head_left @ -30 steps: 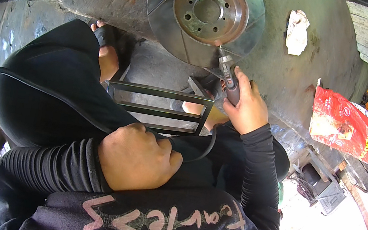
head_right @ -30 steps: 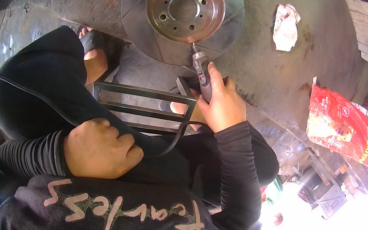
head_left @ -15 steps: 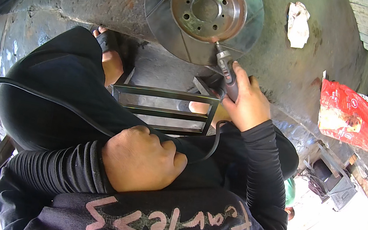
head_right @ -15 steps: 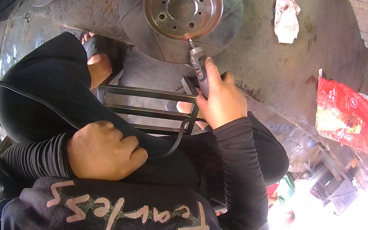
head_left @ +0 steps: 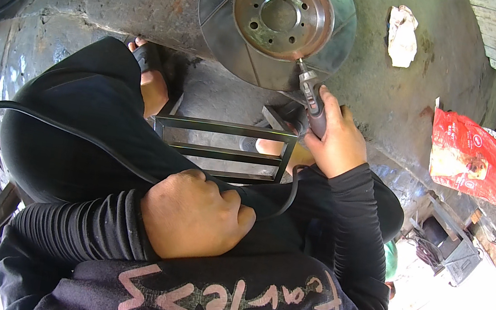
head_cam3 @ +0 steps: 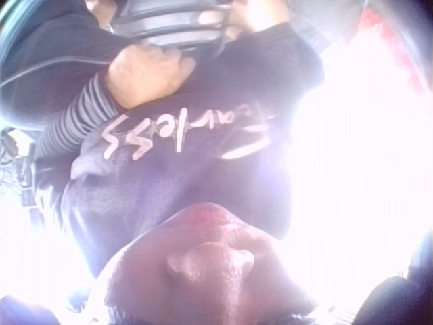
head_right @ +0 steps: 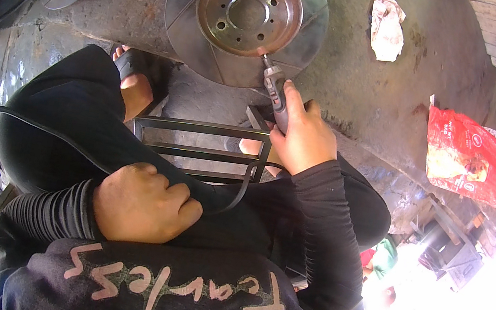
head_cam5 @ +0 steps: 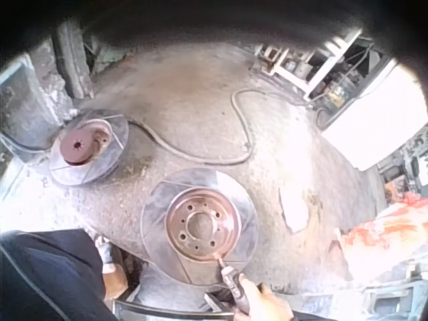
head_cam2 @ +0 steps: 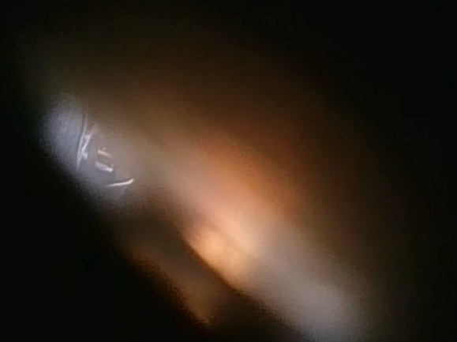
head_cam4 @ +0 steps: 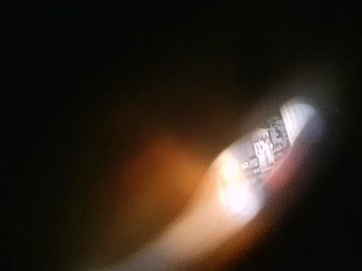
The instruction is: The person uses a rotary tool to grind the surface of a brake disc, then wipes it with a cloth. They repeat the grinding and wiping on the same disc and later on a second disc, handling each disc one at a time.
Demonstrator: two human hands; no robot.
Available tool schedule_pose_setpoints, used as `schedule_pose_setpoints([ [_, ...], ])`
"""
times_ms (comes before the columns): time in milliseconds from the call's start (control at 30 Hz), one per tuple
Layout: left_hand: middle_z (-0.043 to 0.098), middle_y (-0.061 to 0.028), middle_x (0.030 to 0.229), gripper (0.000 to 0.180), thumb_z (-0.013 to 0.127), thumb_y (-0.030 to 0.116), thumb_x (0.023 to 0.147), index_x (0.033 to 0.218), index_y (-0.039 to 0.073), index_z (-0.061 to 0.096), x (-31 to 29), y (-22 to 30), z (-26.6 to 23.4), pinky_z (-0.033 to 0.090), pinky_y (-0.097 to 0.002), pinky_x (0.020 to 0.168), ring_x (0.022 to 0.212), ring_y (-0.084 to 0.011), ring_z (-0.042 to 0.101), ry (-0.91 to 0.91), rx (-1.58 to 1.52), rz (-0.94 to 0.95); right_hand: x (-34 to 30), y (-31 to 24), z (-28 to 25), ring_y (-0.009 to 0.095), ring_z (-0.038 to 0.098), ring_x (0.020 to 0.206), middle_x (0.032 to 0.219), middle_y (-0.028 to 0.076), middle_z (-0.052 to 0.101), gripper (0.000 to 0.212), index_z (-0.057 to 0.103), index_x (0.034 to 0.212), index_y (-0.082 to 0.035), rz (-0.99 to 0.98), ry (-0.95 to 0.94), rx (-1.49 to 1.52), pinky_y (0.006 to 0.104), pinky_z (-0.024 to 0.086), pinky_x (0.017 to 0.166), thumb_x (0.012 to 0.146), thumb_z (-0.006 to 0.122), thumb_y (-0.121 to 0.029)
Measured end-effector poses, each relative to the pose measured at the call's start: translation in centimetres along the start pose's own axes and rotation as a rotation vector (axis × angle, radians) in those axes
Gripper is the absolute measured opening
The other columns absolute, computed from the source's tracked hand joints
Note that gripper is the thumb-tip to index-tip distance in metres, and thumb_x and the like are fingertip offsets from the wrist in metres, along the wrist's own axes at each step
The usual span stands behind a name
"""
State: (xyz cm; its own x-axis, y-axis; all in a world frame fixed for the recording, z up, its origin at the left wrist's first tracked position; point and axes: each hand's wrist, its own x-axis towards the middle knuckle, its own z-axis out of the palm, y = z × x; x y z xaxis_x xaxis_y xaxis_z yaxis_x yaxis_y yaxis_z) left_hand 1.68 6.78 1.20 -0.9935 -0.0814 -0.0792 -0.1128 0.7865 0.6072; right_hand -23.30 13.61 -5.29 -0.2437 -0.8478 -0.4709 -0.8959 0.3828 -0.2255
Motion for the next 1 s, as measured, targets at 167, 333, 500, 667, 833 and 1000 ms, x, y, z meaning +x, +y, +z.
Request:
schedule_pose_setpoints([
  [167,0.050,-0.0005,0.057,0.012,0.061,0.022,0.070,0.068,0.012,0.055,0.1,0.1,0.2,0.044,-0.0267,0.043,0.046,-0.0131,0.056,0.019,-0.003,-0.011,0.1,-0.1,-0.7,0.041,0.064,0.082,0.102,0.020,0.058,0.070,0.042,0.138,-0.019,-0.074,-0.039,-0.007,0.0465,0.053,0.072,0.074,0.070,-0.017],
  [333,0.051,0.0000,0.060,0.012,0.060,0.022,0.070,0.072,0.011,0.057,0.3,-0.1,0.1,0.042,-0.0258,0.044,0.048,-0.0121,0.055,0.031,0.003,-0.009,2.4,3.0,-1.8,0.038,0.064,0.082,0.102,0.019,0.058,0.071,0.041,0.138,-0.019,-0.156,0.115,0.015,0.0444,0.052,0.074,0.073,0.070,-0.014],
  [500,0.051,0.0017,0.064,0.026,0.059,0.021,0.071,0.091,0.006,0.066,0.6,-0.4,0.5,0.040,-0.0240,0.045,0.051,-0.0099,0.052,0.096,0.077,0.012,5.5,5.7,-5.4,0.031,0.063,0.079,0.113,0.017,0.059,0.067,0.044,0.135,-0.012,-0.218,-0.006,0.137,0.0391,0.051,0.074,0.072,0.069,-0.008],
  [667,0.051,0.0022,0.066,0.040,0.058,0.021,0.072,0.107,0.005,0.068,0.8,-0.9,0.5,0.039,-0.0239,0.046,0.052,-0.0092,0.050,0.182,0.057,-0.038,7.5,7.9,-6.8,0.034,0.062,0.101,0.124,0.018,0.057,0.066,0.044,0.134,-0.007,-0.359,-0.084,0.159,0.0369,0.051,0.082,0.073,0.068,-0.005],
  [833,0.051,0.0017,0.067,0.043,0.058,0.020,0.072,0.111,0.005,0.067,1.0,-1.3,0.5,0.040,-0.0241,0.047,0.052,-0.0092,0.050,0.173,0.028,-0.075,8.0,7.6,-7.6,0.021,0.052,0.122,0.136,0.016,0.051,0.071,0.040,0.137,0.000,-0.265,-0.270,0.128,0.0296,0.043,0.098,0.071,0.068,0.006],
  [1000,0.052,0.0008,0.068,0.042,0.059,0.020,0.073,0.111,0.005,0.067,1.2,-1.4,0.7,0.040,-0.0240,0.046,0.052,-0.0098,0.050,0.173,0.002,-0.087,8.3,7.9,-7.5,0.030,0.056,0.117,0.130,0.019,0.054,0.068,0.043,0.134,-0.002,-0.360,-0.213,0.130,0.0342,0.046,0.094,0.072,0.069,0.000],
])
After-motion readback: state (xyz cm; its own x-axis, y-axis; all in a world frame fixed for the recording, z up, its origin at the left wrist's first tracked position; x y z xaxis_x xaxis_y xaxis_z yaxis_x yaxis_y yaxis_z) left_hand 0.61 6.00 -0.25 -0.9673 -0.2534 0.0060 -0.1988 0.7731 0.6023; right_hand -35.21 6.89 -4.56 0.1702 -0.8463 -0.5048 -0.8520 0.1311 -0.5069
